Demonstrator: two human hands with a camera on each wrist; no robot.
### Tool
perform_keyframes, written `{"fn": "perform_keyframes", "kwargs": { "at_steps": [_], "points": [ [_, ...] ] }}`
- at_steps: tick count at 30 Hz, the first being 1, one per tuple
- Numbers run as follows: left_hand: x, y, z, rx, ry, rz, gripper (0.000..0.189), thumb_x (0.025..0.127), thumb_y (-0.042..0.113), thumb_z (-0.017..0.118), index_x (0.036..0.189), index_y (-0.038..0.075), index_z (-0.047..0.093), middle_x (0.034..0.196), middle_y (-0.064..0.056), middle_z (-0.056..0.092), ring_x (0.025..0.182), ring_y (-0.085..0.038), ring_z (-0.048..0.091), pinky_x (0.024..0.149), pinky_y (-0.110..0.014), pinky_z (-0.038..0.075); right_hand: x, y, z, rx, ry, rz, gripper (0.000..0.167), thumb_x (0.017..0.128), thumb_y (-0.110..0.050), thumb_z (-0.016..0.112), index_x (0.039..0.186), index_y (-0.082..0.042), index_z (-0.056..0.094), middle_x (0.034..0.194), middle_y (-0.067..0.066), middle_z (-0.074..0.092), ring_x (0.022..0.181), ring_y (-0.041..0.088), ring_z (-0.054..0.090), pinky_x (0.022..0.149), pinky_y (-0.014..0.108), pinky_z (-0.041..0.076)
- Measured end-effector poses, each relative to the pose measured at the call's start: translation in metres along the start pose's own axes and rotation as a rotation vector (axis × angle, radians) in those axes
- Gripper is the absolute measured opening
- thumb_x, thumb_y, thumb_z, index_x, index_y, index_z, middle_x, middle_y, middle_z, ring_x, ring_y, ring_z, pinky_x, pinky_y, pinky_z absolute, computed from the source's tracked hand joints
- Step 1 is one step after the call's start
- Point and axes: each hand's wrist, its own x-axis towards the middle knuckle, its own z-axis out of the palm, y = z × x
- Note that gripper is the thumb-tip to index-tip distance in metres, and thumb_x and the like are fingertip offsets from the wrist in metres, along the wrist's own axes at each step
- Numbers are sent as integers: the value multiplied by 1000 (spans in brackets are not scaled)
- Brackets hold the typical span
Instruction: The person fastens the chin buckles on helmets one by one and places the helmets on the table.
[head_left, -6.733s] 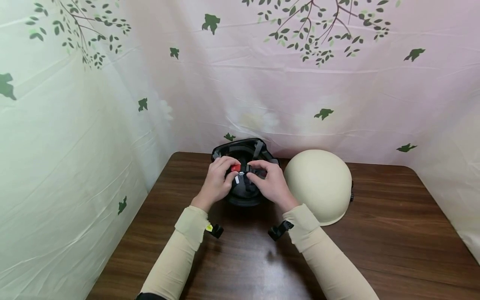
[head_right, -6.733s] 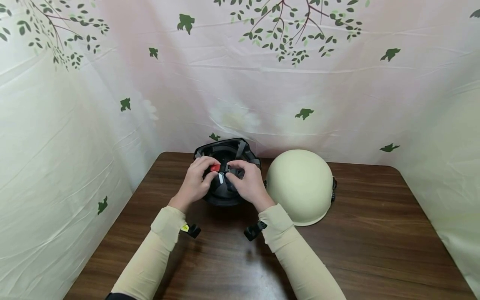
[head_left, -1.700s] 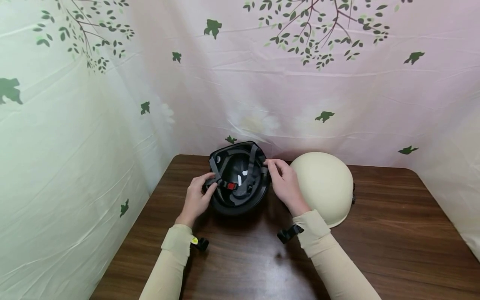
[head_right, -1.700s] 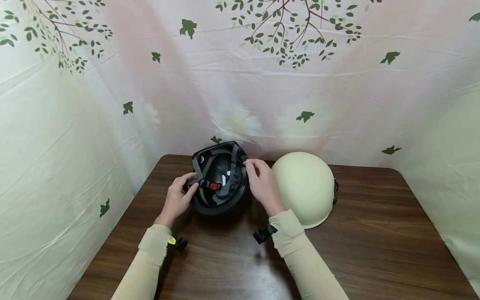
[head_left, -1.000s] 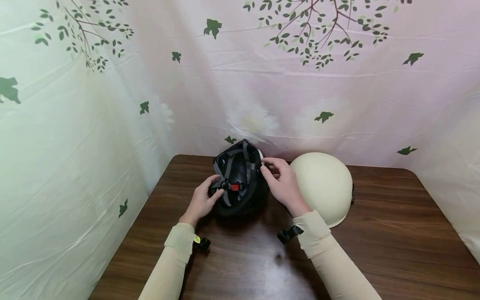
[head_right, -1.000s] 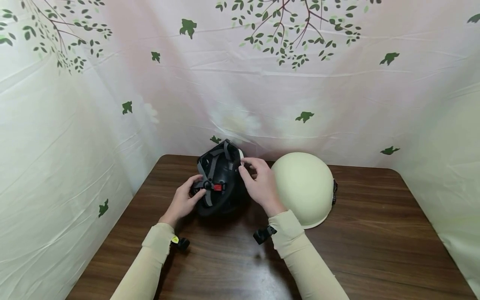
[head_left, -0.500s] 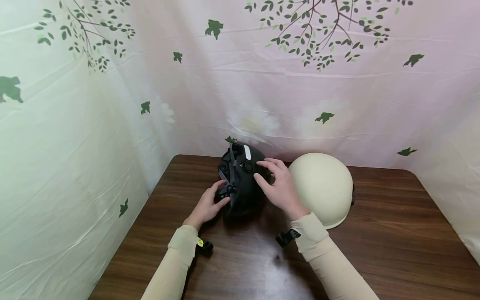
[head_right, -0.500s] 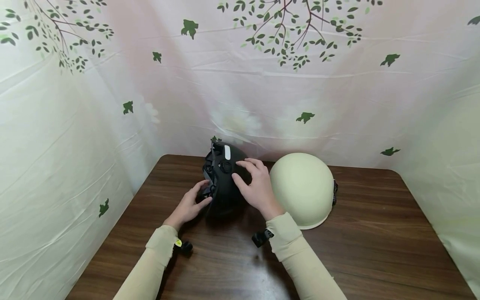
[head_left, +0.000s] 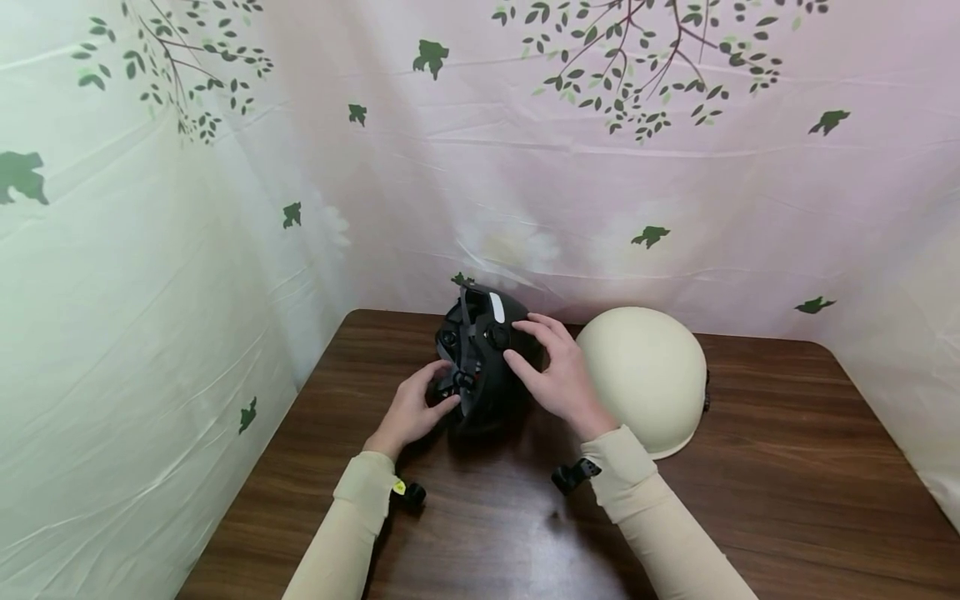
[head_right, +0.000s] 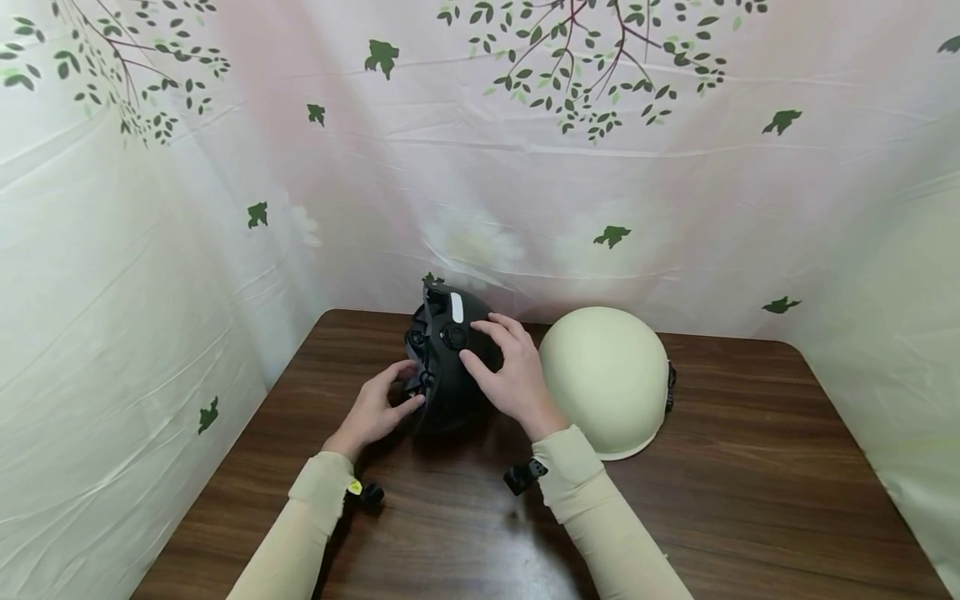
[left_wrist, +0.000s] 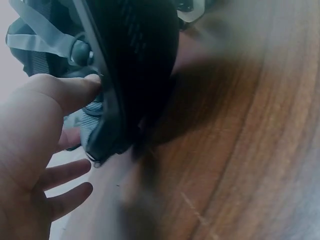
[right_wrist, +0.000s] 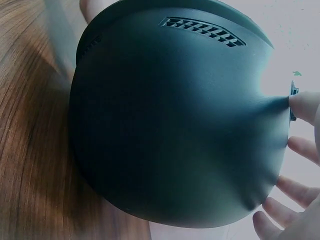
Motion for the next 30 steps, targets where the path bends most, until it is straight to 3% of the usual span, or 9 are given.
{"fn": "perform_keyframes", "kwargs": {
  "at_steps": [7, 11, 17, 23, 26, 30],
  "points": [
    [5, 13, -10, -9, 71, 66, 58, 95, 18, 80, 146, 2, 56, 131, -22, 65, 117, -40, 66, 99, -54, 56, -1, 0, -2, 0, -5, 6, 44, 96, -37, 77, 135, -18, 71, 152, 9, 56, 141, 30, 51, 111, 56, 43],
    [9, 24, -16, -26, 117, 114, 57, 97, 19, 78, 147, 5, 56, 133, -21, 64, 114, -38, 67, 94, -56, 57, -2, -1, -3, -4, -16, 12, 44, 97, -38, 76, 136, -19, 70, 154, 9, 54, 142, 32, 51, 112, 58, 42],
    [21, 55, -24, -79, 159, 206, 44, 106, 22, 65, 148, 10, 57, 132, -11, 68, 116, -26, 68, 92, -46, 60, -2, -3, -4, -8, -23, 11, 45, 97, -38, 76, 137, -19, 70, 154, 10, 54, 141, 32, 51, 109, 58, 44],
    [32, 91, -28, -176, 146, 262, 46, 108, 20, 61, 152, 12, 51, 123, -8, 74, 99, -19, 72, 80, -38, 60, -1, -5, -3, -26, -26, 0, 45, 97, -38, 75, 137, -18, 70, 154, 11, 54, 140, 33, 52, 109, 58, 46],
    [35, 103, -28, -205, 124, 248, 51, 106, 22, 65, 154, 16, 48, 117, -7, 76, 92, -18, 73, 73, -36, 59, -1, -6, -3, -33, -36, -1, 45, 98, -38, 75, 137, -18, 69, 154, 11, 54, 140, 34, 53, 108, 58, 46],
    [38, 112, -28, -213, 111, 246, 54, 103, 24, 70, 153, 20, 51, 111, -7, 76, 89, -17, 72, 74, -37, 59, -2, -6, -2, -29, -39, 2, 45, 97, -36, 76, 137, -17, 69, 154, 11, 54, 140, 34, 52, 107, 59, 47]
  ]
}}
